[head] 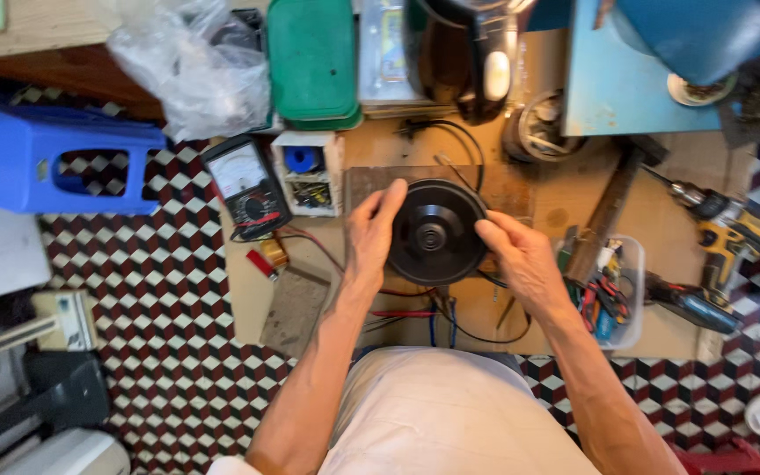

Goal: The person uses a cordless drill to remove screws from a black circular electrical component. They then disassemble the component, remove a central part, and use a utility knife to scrape and clean internal contacts. The person continues to manipulate the small internal parts with their fingers and the knife.

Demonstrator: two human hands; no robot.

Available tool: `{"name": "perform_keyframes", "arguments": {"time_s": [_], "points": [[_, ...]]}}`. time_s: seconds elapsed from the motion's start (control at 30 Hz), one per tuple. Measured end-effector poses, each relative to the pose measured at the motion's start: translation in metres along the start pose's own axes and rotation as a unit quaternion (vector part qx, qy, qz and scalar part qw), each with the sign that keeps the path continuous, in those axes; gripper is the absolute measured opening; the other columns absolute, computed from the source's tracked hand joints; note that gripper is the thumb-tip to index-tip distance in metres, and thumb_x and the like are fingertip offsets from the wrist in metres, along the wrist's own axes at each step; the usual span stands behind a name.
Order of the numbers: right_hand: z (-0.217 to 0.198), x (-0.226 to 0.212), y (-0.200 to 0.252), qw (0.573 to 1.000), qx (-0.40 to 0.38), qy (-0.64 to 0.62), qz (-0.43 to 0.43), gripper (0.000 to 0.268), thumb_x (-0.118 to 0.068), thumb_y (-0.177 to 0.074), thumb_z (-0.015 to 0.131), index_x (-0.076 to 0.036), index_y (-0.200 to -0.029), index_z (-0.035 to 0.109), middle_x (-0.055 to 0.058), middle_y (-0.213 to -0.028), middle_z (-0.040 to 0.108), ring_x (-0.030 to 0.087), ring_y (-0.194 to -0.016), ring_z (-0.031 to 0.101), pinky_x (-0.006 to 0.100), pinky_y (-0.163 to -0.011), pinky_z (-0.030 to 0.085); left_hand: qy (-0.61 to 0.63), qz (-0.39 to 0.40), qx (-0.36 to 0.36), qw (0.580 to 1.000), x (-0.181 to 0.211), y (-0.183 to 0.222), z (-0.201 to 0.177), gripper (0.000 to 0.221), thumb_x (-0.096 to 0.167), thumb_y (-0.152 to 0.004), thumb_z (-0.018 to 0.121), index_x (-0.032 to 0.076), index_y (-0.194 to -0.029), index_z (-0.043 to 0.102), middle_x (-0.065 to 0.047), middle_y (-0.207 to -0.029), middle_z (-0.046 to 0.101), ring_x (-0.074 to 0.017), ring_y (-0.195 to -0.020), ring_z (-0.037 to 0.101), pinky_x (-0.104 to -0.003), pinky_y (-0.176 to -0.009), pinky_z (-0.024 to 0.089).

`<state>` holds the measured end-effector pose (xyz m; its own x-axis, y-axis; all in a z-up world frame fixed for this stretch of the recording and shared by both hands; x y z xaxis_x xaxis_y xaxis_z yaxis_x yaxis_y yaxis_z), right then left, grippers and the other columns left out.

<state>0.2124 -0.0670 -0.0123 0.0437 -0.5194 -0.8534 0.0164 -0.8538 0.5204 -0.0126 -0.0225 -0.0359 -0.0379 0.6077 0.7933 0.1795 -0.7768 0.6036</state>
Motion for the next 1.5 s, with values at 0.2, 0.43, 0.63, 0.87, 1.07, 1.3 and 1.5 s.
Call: {"name": "perform_keyframes", "arguments": {"time_s": [0.2, 0.43, 0.63, 0.87, 1.07, 1.3, 1.5], "points": [[0.005, 0.015, -0.001, 0.993, -0.093, -0.07, 0.006, 0.046, -0.03, -0.103, 0.055, 0.001, -0.137, 0.061, 0.002, -0.114, 0.073, 0.01, -0.105, 0.066, 0.028, -0.093, 0.054, 0.232, -0.06, -0.145, 0.96, -0.009, 0.008, -0.021, 0.043, 0.037, -0.099, 0.067, 0.002, -0.124, 0.066, -0.006, -0.119, 0.07, -0.0158, -0.11, 0.064, -0.033, -0.099, 0.051], [0.034, 0.009, 0.015, 0.982, -0.128, -0.139, 0.012, 0.042, -0.031, -0.105, 0.054, -0.002, -0.132, 0.066, 0.0, -0.104, 0.073, 0.009, -0.092, 0.066, 0.028, -0.083, 0.057, 0.221, -0.101, -0.11, 0.964, -0.005, 0.033, -0.041, 0.05, 0.039, -0.095, 0.067, 0.003, -0.129, 0.065, -0.006, -0.125, 0.068, -0.0165, -0.113, 0.064, -0.035, -0.097, 0.054], [0.055, 0.027, 0.023, 0.966, -0.138, -0.209, 0.061, 0.037, -0.03, -0.107, 0.052, 0.001, -0.118, 0.069, 0.002, -0.097, 0.073, 0.011, -0.086, 0.067, 0.028, -0.083, 0.056, 0.19, -0.118, -0.038, 0.974, -0.025, 0.051, -0.057, 0.057, 0.044, -0.089, 0.072, 0.003, -0.128, 0.065, -0.006, -0.124, 0.069, -0.0174, -0.108, 0.068, -0.037, -0.09, 0.059], [0.059, 0.026, 0.049, 0.979, -0.098, -0.177, 0.032, 0.038, -0.03, -0.108, 0.047, -0.001, -0.12, 0.069, 0.006, -0.098, 0.07, 0.014, -0.088, 0.066, 0.03, -0.083, 0.055, 0.159, -0.094, -0.041, 0.982, -0.032, 0.054, -0.064, 0.055, 0.043, -0.087, 0.075, 0.001, -0.122, 0.069, -0.008, -0.118, 0.073, -0.0181, -0.103, 0.07, -0.036, -0.088, 0.06], [0.052, 0.032, 0.087, 0.963, 0.16, 0.141, -0.165, 0.036, -0.025, -0.103, 0.056, 0.001, -0.128, 0.062, 0.017, -0.116, 0.069, 0.028, -0.101, 0.069, 0.034, -0.087, 0.053, 0.168, -0.07, -0.023, 0.983, -0.049, 0.05, -0.071, 0.056, 0.042, -0.089, 0.076, 0.001, -0.127, 0.067, -0.009, -0.12, 0.072, -0.0174, -0.105, 0.07, -0.034, -0.093, 0.059], [-0.034, 0.117, 0.151, 0.933, 0.286, 0.218, 0.022, 0.033, -0.033, -0.105, 0.057, -0.004, -0.11, 0.071, 0.017, -0.101, 0.074, 0.03, -0.092, 0.071, 0.036, -0.086, 0.054, 0.22, -0.068, 0.012, 0.973, -0.041, 0.071, -0.095, 0.053, 0.035, -0.089, 0.075, 0.006, -0.132, 0.064, -0.005, -0.125, 0.07, -0.0165, -0.11, 0.069, -0.034, -0.095, 0.059], [-0.099, 0.201, 0.13, 0.908, 0.316, 0.274, 0.027, 0.034, -0.032, -0.097, 0.059, -0.007, -0.117, 0.069, 0.02, -0.102, 0.073, 0.037, -0.095, 0.07, 0.046, -0.086, 0.052, 0.264, -0.034, 0.015, 0.964, -0.03, 0.118, -0.104, 0.046, 0.023, -0.093, 0.07, 0.007, -0.135, 0.06, -0.005, -0.127, 0.068, -0.0182, -0.113, 0.069, -0.036, -0.096, 0.059]]}}
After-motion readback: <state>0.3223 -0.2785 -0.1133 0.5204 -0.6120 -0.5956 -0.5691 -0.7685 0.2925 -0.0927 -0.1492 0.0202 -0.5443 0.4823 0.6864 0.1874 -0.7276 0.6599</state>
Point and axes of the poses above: each hand's wrist, its own y-axis away from the middle knuckle, its own z-axis out of the palm, x = y × z, the point moved 3 cm from there along -y, towards the middle knuckle
